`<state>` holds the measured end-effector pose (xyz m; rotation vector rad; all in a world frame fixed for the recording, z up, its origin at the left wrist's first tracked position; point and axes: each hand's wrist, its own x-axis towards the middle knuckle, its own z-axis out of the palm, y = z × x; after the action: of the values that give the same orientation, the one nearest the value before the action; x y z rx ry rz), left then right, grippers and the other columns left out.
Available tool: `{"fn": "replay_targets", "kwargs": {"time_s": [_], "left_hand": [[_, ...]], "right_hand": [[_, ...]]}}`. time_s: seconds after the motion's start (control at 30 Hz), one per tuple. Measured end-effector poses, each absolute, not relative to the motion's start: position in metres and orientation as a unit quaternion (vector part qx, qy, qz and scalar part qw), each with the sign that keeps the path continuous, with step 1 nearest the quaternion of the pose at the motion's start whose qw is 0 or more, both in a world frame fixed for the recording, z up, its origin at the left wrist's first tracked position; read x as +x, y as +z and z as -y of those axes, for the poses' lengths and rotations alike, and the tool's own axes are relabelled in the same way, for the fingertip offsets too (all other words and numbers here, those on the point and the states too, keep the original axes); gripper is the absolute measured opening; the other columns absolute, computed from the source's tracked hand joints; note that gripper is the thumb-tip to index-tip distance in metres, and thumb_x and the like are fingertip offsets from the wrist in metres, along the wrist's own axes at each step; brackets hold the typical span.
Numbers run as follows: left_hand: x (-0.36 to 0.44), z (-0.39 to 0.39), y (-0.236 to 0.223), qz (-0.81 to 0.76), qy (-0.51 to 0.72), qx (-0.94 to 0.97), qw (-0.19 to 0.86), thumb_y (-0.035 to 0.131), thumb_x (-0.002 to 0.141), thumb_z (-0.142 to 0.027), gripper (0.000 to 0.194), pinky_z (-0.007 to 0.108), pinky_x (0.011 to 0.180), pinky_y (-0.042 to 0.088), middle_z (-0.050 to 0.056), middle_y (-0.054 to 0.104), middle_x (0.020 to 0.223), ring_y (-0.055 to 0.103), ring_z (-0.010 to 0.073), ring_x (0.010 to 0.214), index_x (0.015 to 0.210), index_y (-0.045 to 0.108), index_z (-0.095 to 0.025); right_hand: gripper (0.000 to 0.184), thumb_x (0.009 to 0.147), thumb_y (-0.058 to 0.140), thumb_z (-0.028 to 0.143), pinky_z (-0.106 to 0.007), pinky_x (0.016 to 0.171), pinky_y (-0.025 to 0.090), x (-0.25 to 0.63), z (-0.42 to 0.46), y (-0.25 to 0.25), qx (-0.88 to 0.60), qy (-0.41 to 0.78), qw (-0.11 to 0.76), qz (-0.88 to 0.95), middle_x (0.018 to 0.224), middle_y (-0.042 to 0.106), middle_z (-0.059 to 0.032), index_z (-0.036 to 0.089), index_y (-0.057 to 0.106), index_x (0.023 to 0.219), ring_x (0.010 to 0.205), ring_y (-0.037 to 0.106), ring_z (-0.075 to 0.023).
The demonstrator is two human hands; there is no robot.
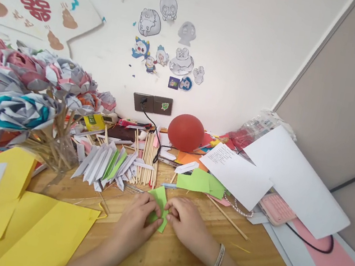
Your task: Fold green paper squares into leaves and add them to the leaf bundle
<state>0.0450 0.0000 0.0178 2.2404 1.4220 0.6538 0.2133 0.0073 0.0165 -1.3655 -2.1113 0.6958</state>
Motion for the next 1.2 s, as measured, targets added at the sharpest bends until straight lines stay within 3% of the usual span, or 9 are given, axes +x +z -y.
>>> {"fn": "replay_targets", "kwargs": {"time_s": [0.13, 0.3, 0.4, 0.67, 0.77, 0.9, 0.97, 1.1, 1.2], "left_hand": [[0.046, 0.001, 0.015, -0.507, 0.238, 0.806, 0.193, 0.06, 0.074, -0.016, 0.005, 0.035, 0.074, 0.04, 0.004, 0.054, 0.084, 0.048, 0.0235, 0.086, 0.074, 0.056, -0.019], [0.041, 0.002, 0.013, -0.514, 0.265, 0.796, 0.18, 0.063, 0.071, -0.017, 0.008, 0.037, 0.075, 0.044, 0.004, 0.055, 0.087, 0.05, 0.0238, 0.087, 0.075, 0.056, -0.02], [0.027, -0.003, 0.011, -0.514, 0.315, 0.783, 0.154, 0.056, 0.076, -0.017, 0.008, 0.042, 0.082, 0.044, 0.007, 0.058, 0.097, 0.051, 0.0253, 0.094, 0.082, 0.059, -0.021], [0.003, -0.016, 0.009, -0.454, 0.33, 0.813, 0.154, 0.039, 0.07, 0.002, 0.054, 0.043, 0.096, 0.04, 0.005, 0.059, 0.119, 0.048, 0.022, 0.113, 0.11, 0.06, -0.027], [0.008, -0.012, 0.014, -0.394, 0.297, 0.855, 0.162, 0.036, 0.068, 0.006, 0.057, 0.041, 0.095, 0.039, 0.003, 0.061, 0.118, 0.047, 0.0211, 0.113, 0.105, 0.063, -0.027], [0.013, -0.004, 0.019, -0.35, 0.303, 0.873, 0.152, 0.038, 0.075, 0.001, 0.035, 0.032, 0.081, 0.045, 0.004, 0.066, 0.094, 0.056, 0.018, 0.093, 0.084, 0.064, -0.022], [0.014, -0.001, 0.018, -0.344, 0.295, 0.883, 0.121, 0.041, 0.076, -0.001, 0.031, 0.03, 0.077, 0.045, 0.004, 0.065, 0.091, 0.056, 0.0175, 0.088, 0.083, 0.062, -0.022], [0.014, -0.002, 0.004, -0.34, 0.27, 0.901, 0.014, 0.043, 0.08, -0.007, 0.023, 0.028, 0.072, 0.043, 0.003, 0.064, 0.084, 0.056, 0.0176, 0.081, 0.084, 0.06, -0.022], [0.012, -0.008, -0.007, -0.312, 0.281, 0.906, -0.048, 0.046, 0.086, -0.017, 0.015, 0.025, 0.07, 0.042, 0.002, 0.063, 0.08, 0.055, 0.0164, 0.077, 0.086, 0.06, -0.022]], "right_hand": [[0.019, 0.071, 0.065, 0.012, -0.025, 0.063, 0.032, 0.216, -0.005, 0.021, -0.507, 0.263, 0.247, 0.783, 0.069, 0.048, 0.0048, 0.019, 0.054, 0.084, 0.068, 0.047, -0.0145], [0.029, 0.067, 0.071, 0.023, -0.03, 0.075, 0.035, 0.216, 0.0, 0.027, -0.494, 0.254, 0.21, 0.805, 0.085, 0.054, 0.0001, 0.02, 0.055, 0.091, 0.085, 0.048, -0.0197], [0.03, 0.068, 0.071, 0.022, -0.031, 0.077, 0.035, 0.215, 0.001, 0.028, -0.498, 0.26, 0.199, 0.803, 0.088, 0.055, -0.0012, 0.02, 0.056, 0.094, 0.087, 0.048, -0.0206], [0.038, 0.064, 0.06, 0.002, -0.027, 0.082, 0.039, 0.235, -0.009, 0.032, -0.38, 0.349, 0.171, 0.84, 0.092, 0.056, -0.0006, 0.021, 0.06, 0.097, 0.091, 0.051, -0.0174], [0.043, 0.062, 0.053, -0.003, -0.025, 0.08, 0.041, 0.241, -0.012, 0.035, -0.381, 0.352, 0.187, 0.834, 0.095, 0.056, -0.0012, 0.021, 0.061, 0.096, 0.091, 0.053, -0.0163], [0.036, 0.069, 0.046, -0.003, -0.027, 0.08, 0.04, 0.24, -0.009, 0.038, -0.443, 0.252, 0.231, 0.829, 0.092, 0.058, -0.0019, 0.022, 0.063, 0.089, 0.091, 0.053, -0.017], [0.025, 0.073, 0.054, 0.004, -0.028, 0.079, 0.039, 0.234, -0.008, 0.031, -0.438, 0.178, 0.248, 0.845, 0.093, 0.059, -0.0017, 0.022, 0.063, 0.089, 0.091, 0.052, -0.0178], [0.01, 0.072, 0.07, 0.027, -0.024, 0.058, 0.034, 0.212, -0.013, -0.001, -0.311, -0.034, 0.277, 0.908, 0.075, 0.059, 0.0018, 0.022, 0.061, 0.075, 0.07, 0.051, -0.0153], [0.031, 0.086, 0.053, 0.024, -0.026, 0.051, 0.024, 0.199, -0.021, -0.025, -0.252, -0.203, 0.335, 0.885, 0.055, 0.052, 0.002, 0.019, 0.05, 0.055, 0.055, 0.044, -0.014]]}}
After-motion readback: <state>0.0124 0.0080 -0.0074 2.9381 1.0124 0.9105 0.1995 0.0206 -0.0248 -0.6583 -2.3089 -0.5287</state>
